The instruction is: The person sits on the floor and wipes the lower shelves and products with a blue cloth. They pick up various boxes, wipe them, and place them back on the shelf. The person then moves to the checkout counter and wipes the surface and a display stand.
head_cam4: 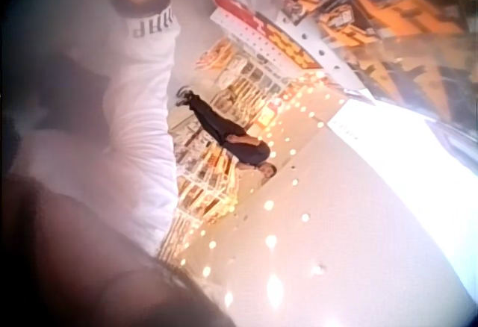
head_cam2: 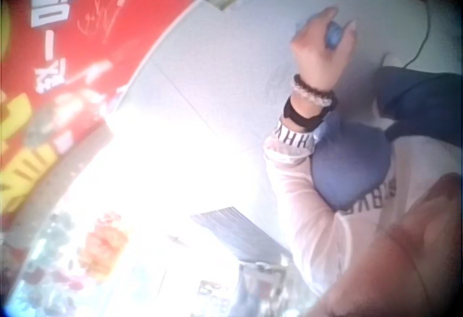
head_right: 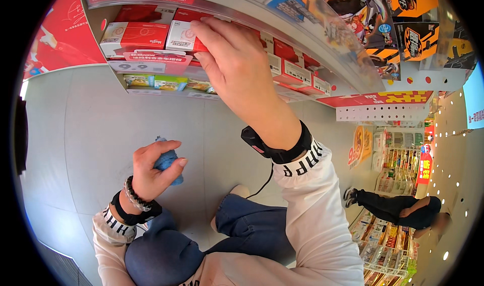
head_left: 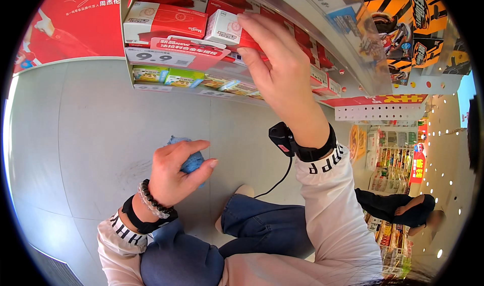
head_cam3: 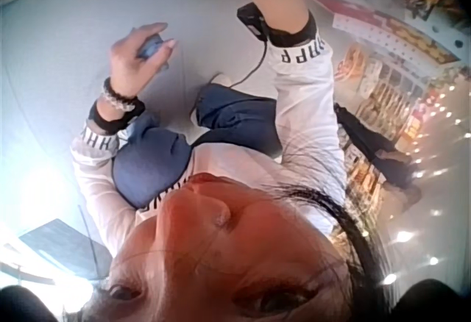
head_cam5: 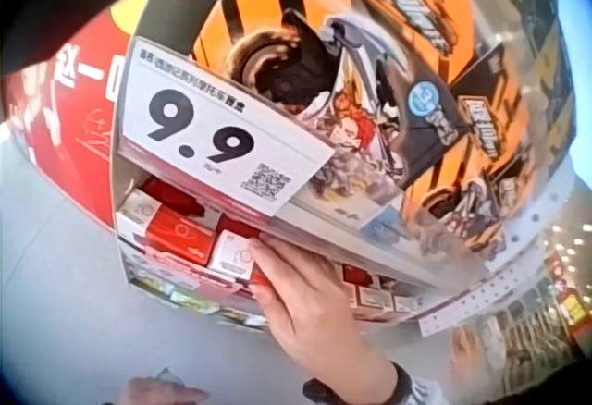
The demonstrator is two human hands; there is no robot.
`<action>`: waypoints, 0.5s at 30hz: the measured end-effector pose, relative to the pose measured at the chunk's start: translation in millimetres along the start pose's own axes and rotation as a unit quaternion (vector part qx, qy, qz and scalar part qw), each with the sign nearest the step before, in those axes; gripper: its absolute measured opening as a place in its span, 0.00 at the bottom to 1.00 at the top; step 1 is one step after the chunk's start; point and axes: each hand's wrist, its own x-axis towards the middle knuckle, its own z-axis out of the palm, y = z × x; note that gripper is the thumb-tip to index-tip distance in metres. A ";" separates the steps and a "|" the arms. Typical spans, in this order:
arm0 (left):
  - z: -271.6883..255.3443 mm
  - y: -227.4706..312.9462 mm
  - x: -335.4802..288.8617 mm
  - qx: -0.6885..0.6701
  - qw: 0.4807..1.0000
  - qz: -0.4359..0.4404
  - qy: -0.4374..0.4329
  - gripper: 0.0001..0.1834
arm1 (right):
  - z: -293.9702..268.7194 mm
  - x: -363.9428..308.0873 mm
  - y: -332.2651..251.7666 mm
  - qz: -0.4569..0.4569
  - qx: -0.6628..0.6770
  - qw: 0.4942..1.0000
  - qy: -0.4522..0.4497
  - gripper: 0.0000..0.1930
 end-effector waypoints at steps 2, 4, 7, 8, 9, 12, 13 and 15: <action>0.5 -0.8 -0.5 -0.001 1.000 -0.004 -0.001 0.14 | -0.6 -0.8 0.4 -0.002 0.009 1.000 0.003 0.17; 1.2 -1.4 -0.6 -0.001 1.000 -0.008 -0.004 0.14 | -0.3 -1.3 1.0 -0.001 0.021 1.000 -0.001 0.17; 2.0 -1.7 0.3 -0.005 1.000 -0.008 -0.006 0.14 | 3.1 -1.6 2.3 0.006 0.026 0.999 -0.024 0.17; 1.8 -1.6 0.6 0.001 1.000 -0.009 -0.008 0.14 | 5.2 -1.6 3.3 0.011 0.017 0.999 -0.039 0.18; 1.9 -1.2 1.0 0.006 1.000 -0.009 -0.011 0.14 | 6.3 -2.0 5.1 0.016 0.008 0.998 -0.053 0.18; 2.8 -1.0 1.6 0.009 1.000 -0.011 -0.016 0.14 | 4.9 -2.5 13.5 -0.012 -0.006 0.999 -0.043 0.18; 3.6 -0.8 1.8 0.005 1.000 -0.011 -0.018 0.14 | 1.4 -3.3 13.1 -0.009 0.001 0.999 -0.037 0.19; 2.3 1.3 0.2 0.005 1.000 -0.025 -0.009 0.14 | -7.6 -1.8 12.1 -0.008 0.012 1.000 -0.027 0.20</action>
